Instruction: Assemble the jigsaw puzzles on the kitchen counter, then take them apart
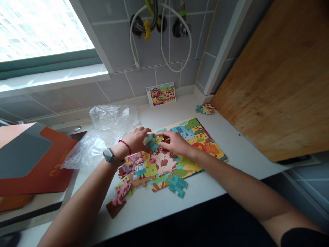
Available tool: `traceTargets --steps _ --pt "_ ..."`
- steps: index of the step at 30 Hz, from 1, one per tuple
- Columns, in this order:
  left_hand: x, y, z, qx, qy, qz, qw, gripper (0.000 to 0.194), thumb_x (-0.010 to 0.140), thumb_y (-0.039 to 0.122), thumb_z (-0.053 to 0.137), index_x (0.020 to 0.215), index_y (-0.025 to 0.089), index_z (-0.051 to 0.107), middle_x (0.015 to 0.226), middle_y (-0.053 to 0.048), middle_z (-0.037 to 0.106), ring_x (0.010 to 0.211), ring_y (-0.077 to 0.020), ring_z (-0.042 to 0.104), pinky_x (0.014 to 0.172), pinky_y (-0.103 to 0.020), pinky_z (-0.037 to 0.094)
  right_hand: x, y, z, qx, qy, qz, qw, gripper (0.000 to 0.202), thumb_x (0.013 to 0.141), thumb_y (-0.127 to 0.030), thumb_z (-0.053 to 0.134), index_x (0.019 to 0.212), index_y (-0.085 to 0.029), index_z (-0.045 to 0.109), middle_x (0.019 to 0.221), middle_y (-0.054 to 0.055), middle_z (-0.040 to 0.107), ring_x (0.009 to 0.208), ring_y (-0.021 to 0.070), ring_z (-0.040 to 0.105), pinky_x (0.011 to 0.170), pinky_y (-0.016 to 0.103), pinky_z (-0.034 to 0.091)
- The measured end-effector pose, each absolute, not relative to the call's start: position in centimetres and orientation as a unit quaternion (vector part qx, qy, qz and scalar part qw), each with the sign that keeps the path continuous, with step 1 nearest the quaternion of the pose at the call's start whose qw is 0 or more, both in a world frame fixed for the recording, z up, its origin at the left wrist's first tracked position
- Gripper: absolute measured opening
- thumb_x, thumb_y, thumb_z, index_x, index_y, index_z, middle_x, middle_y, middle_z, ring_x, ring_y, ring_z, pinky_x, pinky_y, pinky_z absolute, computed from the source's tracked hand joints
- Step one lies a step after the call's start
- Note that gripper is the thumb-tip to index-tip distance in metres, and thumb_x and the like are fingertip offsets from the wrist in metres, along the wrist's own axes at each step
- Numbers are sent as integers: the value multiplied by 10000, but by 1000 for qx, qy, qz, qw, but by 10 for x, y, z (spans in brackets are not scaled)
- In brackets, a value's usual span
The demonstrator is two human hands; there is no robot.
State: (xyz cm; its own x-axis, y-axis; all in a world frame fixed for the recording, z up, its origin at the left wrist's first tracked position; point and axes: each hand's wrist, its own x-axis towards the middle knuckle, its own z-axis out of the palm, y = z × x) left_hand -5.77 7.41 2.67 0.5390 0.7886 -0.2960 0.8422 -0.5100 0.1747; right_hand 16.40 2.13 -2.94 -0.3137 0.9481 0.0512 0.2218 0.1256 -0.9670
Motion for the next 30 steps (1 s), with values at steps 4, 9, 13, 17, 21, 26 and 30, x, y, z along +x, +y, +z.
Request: traceTargets --steps 4,9,13,17,21,26,30 --pt "-60 76 24 864 474 -68 153 951 567 507 951 1393 191 600 1227 -138 664 1095 -326 685 991 -399 529 166 19 -28 -455 -697 425 354 464 834 -218 766 1297 -221 742 1108 79 780 872 194 729 843 338 594" --pt "-59 78 25 869 460 -77 166 606 607 488 905 1115 216 719 1117 -91 677 937 -264 698 834 -332 537 167 19 -31 -458 -716 400 344 543 837 -257 797 1370 -226 698 1210 99 769 920 197 717 891 353 576" --pt "-53 74 31 871 446 -80 188 435 627 412 867 969 207 692 967 -46 706 851 -226 670 734 -294 489 167 20 -28 -460 -714 410 333 612 808 -266 838 1395 -215 670 1271 116 750 1010 223 729 945 374 567" --pt "-49 68 37 868 434 -79 228 274 680 359 799 852 211 646 795 5 695 717 -174 625 637 -268 422 166 19 -27 -440 -709 441 331 595 795 -283 855 1358 -199 679 1237 117 756 1054 241 740 979 393 565" --pt "-51 65 44 859 433 -10 274 228 735 373 748 840 208 630 720 18 681 620 -140 610 572 -246 420 165 20 -30 -426 -671 480 371 459 793 -323 852 1216 -197 726 1160 98 770 1023 242 745 934 387 583" --pt "-49 65 53 820 428 85 370 283 808 427 759 929 182 686 792 -12 742 584 -109 614 522 -216 453 166 23 -26 -396 -558 573 452 448 728 -433 903 1055 -185 723 950 37 774 851 196 734 799 322 600" --pt "-44 66 49 765 418 193 451 452 827 421 787 1179 175 647 898 -44 771 701 -142 690 614 -247 552 168 23 -14 -377 -484 633 473 421 702 -501 915 907 -177 739 859 23 771 799 195 744 782 320 617"
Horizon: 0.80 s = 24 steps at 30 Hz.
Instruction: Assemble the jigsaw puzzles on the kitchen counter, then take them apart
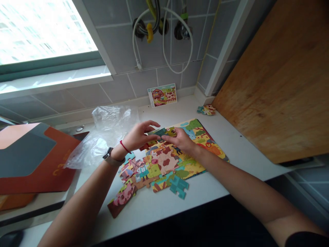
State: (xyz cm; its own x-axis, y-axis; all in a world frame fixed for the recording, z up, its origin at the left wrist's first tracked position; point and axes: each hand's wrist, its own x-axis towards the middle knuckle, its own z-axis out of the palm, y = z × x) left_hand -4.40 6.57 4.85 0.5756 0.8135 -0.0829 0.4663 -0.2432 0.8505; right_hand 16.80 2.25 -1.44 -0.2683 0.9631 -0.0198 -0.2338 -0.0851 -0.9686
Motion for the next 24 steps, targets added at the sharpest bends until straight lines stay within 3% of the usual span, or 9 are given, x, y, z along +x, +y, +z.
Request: traceTargets --steps 5,10,14,20,24 --pt "-47 69 44 712 399 251 521 604 739 354 874 1250 157 618 1047 -71 738 858 -164 715 791 -323 621 174 26 -8 -367 -397 672 506 450 603 -441 981 869 -186 722 812 1 763 693 166 742 724 303 637" --pt "-48 70 46 663 391 267 579 652 744 316 892 1307 159 605 827 22 668 697 -124 678 647 -263 602 181 30 -9 -361 -361 690 513 431 616 -407 982 868 -187 711 820 -12 749 683 147 742 666 262 626" --pt "-49 70 46 619 398 282 615 704 708 336 935 1305 153 610 912 -33 756 716 -151 736 621 -253 613 183 31 -11 -344 -340 702 522 427 624 -374 985 902 -198 712 845 -19 748 693 145 749 660 254 620" --pt "-54 75 45 599 439 321 588 583 668 423 968 1108 143 707 985 -118 814 814 -217 790 667 -292 652 192 39 -14 -360 -315 666 573 425 598 -385 997 813 -201 680 781 -25 734 740 176 771 658 251 611" --pt "-47 75 37 558 455 396 570 530 665 460 965 1012 138 727 1021 -118 805 768 -175 772 648 -257 633 194 41 -15 -352 -305 676 571 432 579 -399 1003 811 -205 694 777 -20 743 751 180 767 670 260 616"
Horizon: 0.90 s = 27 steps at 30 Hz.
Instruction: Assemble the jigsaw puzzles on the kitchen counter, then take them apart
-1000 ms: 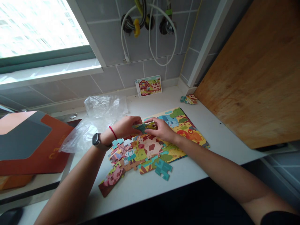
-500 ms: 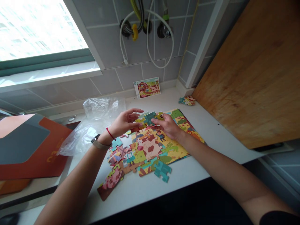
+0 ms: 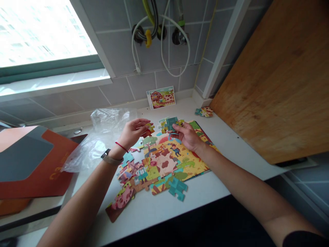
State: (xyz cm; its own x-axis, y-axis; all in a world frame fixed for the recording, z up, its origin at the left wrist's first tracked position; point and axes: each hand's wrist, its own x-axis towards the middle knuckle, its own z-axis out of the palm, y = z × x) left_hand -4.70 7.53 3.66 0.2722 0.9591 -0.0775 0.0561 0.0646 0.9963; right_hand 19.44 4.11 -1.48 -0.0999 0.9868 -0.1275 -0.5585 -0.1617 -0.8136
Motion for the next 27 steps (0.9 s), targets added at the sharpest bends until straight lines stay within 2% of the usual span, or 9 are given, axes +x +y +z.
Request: traceTargets --steps 4,8,12,18,23,27 --pt "-32 64 30 515 429 380 638 556 800 526 859 1181 144 727 1022 -96 782 752 -137 739 719 -287 648 185 34 -16 -378 -336 680 531 437 608 -415 993 886 -200 733 830 -11 762 696 131 736 630 214 589" --pt "-24 55 28 556 407 349 635 647 738 368 926 1296 151 681 1004 -74 775 832 -157 751 769 -278 633 179 31 -15 -411 -339 652 539 481 592 -436 998 907 -207 716 837 -14 755 695 124 721 576 192 562" --pt "-25 56 26 570 424 366 602 574 733 353 912 1222 140 700 874 -41 757 759 -158 743 695 -271 624 182 33 -13 -410 -360 628 555 497 581 -466 990 883 -212 687 844 -17 741 713 151 732 620 246 609" --pt "-25 58 28 552 439 380 598 532 697 323 919 1150 137 711 848 -38 757 735 -179 758 666 -284 634 186 37 -15 -425 -380 593 569 468 606 -505 964 844 -213 687 827 -16 727 697 155 714 620 261 600" --pt "-29 61 28 502 428 390 642 523 688 245 917 1155 146 705 815 -16 745 796 -195 774 776 -340 662 192 42 -18 -400 -322 630 583 504 534 -467 1007 796 -214 658 732 -63 662 595 94 617 609 237 572" --pt "-35 65 27 468 425 395 667 502 709 184 885 1174 158 699 831 -13 744 827 -199 783 808 -353 664 199 45 -17 -366 -267 668 591 501 527 -400 1024 821 -228 657 763 -71 668 605 91 626 568 214 532"
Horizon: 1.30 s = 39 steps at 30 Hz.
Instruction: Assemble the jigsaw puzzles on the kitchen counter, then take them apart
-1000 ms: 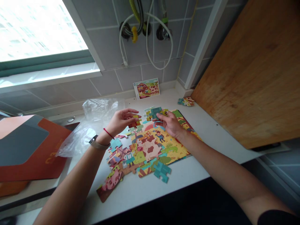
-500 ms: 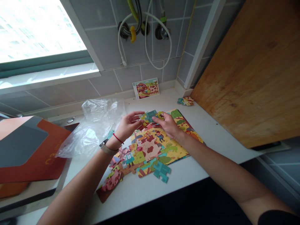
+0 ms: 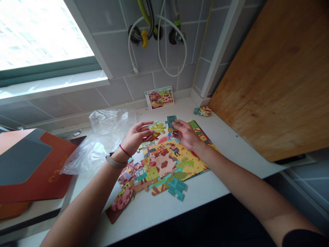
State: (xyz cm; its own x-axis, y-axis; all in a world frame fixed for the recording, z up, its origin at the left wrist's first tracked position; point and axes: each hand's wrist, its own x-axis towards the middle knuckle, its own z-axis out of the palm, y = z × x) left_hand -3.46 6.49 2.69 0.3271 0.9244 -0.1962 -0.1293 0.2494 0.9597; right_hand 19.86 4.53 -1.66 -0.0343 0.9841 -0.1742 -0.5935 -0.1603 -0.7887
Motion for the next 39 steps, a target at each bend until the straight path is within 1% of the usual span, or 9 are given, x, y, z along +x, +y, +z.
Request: traceTargets --steps 5,10,14,19,26,29,32,35,39 --pt "-31 63 25 452 441 401 664 505 703 147 880 1173 144 697 875 -51 780 810 -197 785 770 -316 648 199 43 -16 -342 -303 680 574 461 569 -419 1007 839 -237 681 821 -53 698 652 105 622 626 246 556" --pt "-22 54 22 473 419 391 669 500 726 221 902 1188 134 731 903 -71 796 779 -168 761 735 -276 615 185 40 -27 -430 -432 546 574 424 620 -462 971 852 -226 706 811 -24 699 722 152 642 713 292 562" --pt "-18 48 19 500 390 376 676 557 768 284 890 1279 150 714 1069 -114 802 873 -183 758 799 -295 610 181 39 -28 -417 -422 534 602 534 615 -487 971 1033 -258 731 996 8 761 888 192 704 843 332 600" --pt "-8 35 22 553 338 362 670 807 873 358 793 1589 244 439 1442 -171 661 1166 -256 720 1025 -397 572 182 31 -18 -337 -391 671 532 548 674 -514 947 1121 -276 737 1089 26 792 882 198 755 846 375 647" --pt "-12 25 34 744 431 288 422 881 939 521 679 1663 275 243 1766 -142 188 1630 -343 177 1276 -496 311 191 34 -15 -369 -400 667 509 539 654 -411 969 1119 -244 754 926 18 782 778 171 735 671 278 630" --pt "-21 24 46 793 474 210 320 847 950 599 628 1635 218 309 1667 -194 404 1530 -368 414 1196 -491 420 210 46 -14 -437 -417 604 520 603 675 -355 944 1230 -253 732 804 -16 736 667 161 689 566 267 592" --pt "-23 14 62 843 450 54 290 610 975 601 567 1455 224 562 1244 -142 749 1081 -318 734 901 -415 570 239 64 -15 -501 -402 519 565 514 703 -316 910 1173 -209 733 765 -28 717 609 127 633 546 236 535" --pt "-15 -3 70 873 405 -89 258 404 912 537 672 1171 229 720 944 -70 782 837 -282 738 725 -361 540 278 85 -19 -538 -370 447 612 519 675 -298 913 1134 -194 696 812 -30 724 685 117 635 616 219 519" --pt "-3 -21 65 896 345 -136 246 418 802 457 827 1144 239 726 1047 -73 778 902 -286 741 730 -339 529 330 107 -30 -597 -287 343 666 459 632 -370 893 996 -199 671 688 -69 635 570 98 544 473 199 395"
